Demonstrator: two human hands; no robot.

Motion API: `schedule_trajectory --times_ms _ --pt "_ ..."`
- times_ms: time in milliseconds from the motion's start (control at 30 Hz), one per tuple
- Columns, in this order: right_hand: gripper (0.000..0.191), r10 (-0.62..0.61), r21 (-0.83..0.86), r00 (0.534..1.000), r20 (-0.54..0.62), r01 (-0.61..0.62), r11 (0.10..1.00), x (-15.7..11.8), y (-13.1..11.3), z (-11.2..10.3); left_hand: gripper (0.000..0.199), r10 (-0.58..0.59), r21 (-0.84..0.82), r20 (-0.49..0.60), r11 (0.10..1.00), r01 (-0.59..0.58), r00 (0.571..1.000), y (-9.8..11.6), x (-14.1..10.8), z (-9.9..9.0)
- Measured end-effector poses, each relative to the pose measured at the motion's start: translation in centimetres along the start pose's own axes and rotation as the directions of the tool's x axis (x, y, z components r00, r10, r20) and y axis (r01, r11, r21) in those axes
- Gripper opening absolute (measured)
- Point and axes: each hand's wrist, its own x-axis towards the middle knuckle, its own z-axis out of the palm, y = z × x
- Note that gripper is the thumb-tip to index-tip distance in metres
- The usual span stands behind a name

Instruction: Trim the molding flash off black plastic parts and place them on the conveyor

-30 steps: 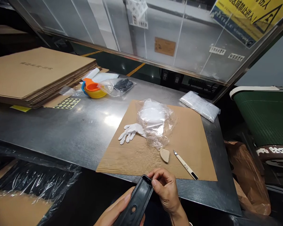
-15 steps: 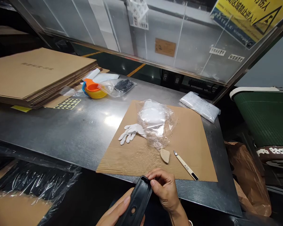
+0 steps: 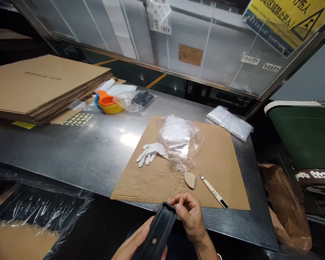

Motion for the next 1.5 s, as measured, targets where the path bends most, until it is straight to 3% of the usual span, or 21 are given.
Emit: schedule_trajectory --times_ms 133,233,333,467,600,667,733,833,933,1100,1200,1500 --pt "0.036 -0.044 -0.347 0.961 -0.272 -0.055 0.936 1.6 1.5 -3.4 0.051 -0.041 -0.106 -0.038 0.994 0.037 0.998 0.1 0.5 -0.5" --pt "0.035 -0.131 -0.548 0.911 -0.392 -0.117 0.828 2.9 3.0 -7.1 0.047 -0.058 -0.209 -0.079 0.977 0.04 0.995 0.8 0.9 -0.8" --pt "0.031 -0.178 -0.7 0.913 -0.368 -0.146 0.699 3.3 4.2 -9.5 0.047 -0.006 -0.331 -0.09 0.943 -0.025 0.996 1.8 1.5 -1.0" --pt "0.025 -0.177 -0.793 0.935 -0.308 -0.149 0.59 3.1 4.7 -10.0 0.039 0.033 -0.476 -0.149 0.874 -0.101 0.988 2.8 2.4 -1.4" --pt "0.026 -0.135 -0.805 0.952 -0.273 -0.15 0.574 1.5 3.4 -8.2 0.043 0.072 -0.488 -0.245 0.853 -0.187 0.967 3.5 3.2 -1.7" --pt "0.025 -0.068 -0.777 0.983 -0.173 -0.093 0.623 0.0 2.1 -6.2 0.045 0.089 -0.477 -0.306 0.848 -0.233 0.948 3.8 3.5 -1.7" --pt "0.024 -0.004 -0.698 1.0 0.01 0.009 0.716 -1.5 0.5 -3.7 0.046 0.101 -0.469 -0.37 0.838 -0.279 0.924 4.1 3.7 -1.5" --pt "0.021 0.032 -0.568 0.964 0.264 0.129 0.813 -3.1 -1.7 -0.1 0.046 0.122 -0.447 -0.456 0.825 -0.345 0.882 4.5 4.0 -1.3" --pt "0.027 0.148 -0.491 0.888 0.435 0.096 0.866 -3.3 -3.4 2.2 0.047 0.154 -0.434 -0.489 0.811 -0.392 0.859 4.7 4.1 -1.3" --pt "0.042 0.386 -0.474 0.803 0.455 -0.148 0.868 -2.6 -4.6 3.3 0.05 0.156 -0.436 -0.506 0.802 -0.408 0.848 4.7 3.8 -1.3" --pt "0.044 0.463 -0.436 0.756 0.463 -0.26 0.861 -2.6 -4.4 3.4 0.053 0.168 -0.417 -0.512 0.809 -0.414 0.843 4.7 3.7 -1.2" --pt "0.047 0.467 -0.43 0.735 0.492 -0.261 0.864 -2.4 -4.6 4.0 0.052 0.171 -0.398 -0.521 0.818 -0.415 0.836 4.6 3.5 -1.0"
